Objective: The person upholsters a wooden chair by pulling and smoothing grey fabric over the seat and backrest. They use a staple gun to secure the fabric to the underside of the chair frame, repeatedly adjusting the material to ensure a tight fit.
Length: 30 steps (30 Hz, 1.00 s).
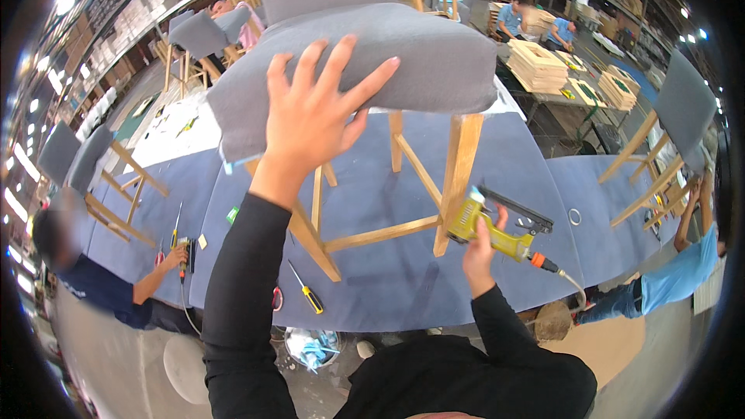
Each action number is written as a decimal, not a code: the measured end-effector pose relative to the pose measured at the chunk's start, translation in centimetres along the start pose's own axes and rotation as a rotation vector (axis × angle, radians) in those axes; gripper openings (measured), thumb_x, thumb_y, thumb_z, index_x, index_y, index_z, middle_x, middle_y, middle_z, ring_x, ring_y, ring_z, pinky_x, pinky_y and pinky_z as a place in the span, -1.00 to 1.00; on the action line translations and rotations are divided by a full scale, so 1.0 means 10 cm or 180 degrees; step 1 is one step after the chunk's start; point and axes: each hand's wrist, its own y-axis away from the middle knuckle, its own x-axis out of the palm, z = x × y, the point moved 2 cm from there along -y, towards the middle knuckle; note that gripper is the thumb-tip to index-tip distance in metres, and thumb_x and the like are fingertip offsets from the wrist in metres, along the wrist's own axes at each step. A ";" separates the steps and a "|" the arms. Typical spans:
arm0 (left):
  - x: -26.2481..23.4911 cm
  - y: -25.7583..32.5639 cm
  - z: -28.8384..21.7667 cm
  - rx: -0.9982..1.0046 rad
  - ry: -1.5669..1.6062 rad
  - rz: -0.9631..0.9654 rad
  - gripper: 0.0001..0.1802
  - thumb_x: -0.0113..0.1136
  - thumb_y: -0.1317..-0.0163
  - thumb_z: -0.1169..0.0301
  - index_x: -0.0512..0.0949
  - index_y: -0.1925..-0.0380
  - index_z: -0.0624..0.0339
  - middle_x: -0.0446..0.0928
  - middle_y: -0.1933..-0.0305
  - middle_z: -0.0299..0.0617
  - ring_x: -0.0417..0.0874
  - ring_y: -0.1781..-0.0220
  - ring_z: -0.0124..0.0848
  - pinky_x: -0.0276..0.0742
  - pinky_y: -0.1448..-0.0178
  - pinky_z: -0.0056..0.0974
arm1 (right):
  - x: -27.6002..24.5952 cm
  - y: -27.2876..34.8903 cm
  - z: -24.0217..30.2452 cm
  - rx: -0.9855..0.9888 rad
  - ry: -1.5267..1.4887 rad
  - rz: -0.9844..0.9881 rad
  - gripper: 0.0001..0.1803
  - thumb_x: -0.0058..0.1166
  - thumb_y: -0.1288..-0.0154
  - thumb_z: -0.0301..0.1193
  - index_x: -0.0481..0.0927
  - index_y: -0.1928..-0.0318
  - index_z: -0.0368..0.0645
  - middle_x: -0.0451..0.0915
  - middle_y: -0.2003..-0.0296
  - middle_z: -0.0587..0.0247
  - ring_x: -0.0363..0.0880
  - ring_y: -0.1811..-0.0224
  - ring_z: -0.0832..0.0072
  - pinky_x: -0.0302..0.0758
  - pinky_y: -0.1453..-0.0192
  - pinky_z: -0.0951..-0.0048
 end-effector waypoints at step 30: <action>-0.09 2.55 -1.42 -0.3273 0.0314 0.0294 -0.15 0.17 -0.38 0.13 0.08 -0.54 0.25 -0.08 -0.63 0.29 -0.06 -0.66 0.17 -0.04 -0.63 0.18 | -0.06 0.70 0.14 0.1177 0.0494 0.1396 -0.65 -0.15 -0.61 -0.25 0.59 0.00 -0.27 0.69 0.26 0.25 0.63 0.21 0.55 0.55 0.11 0.43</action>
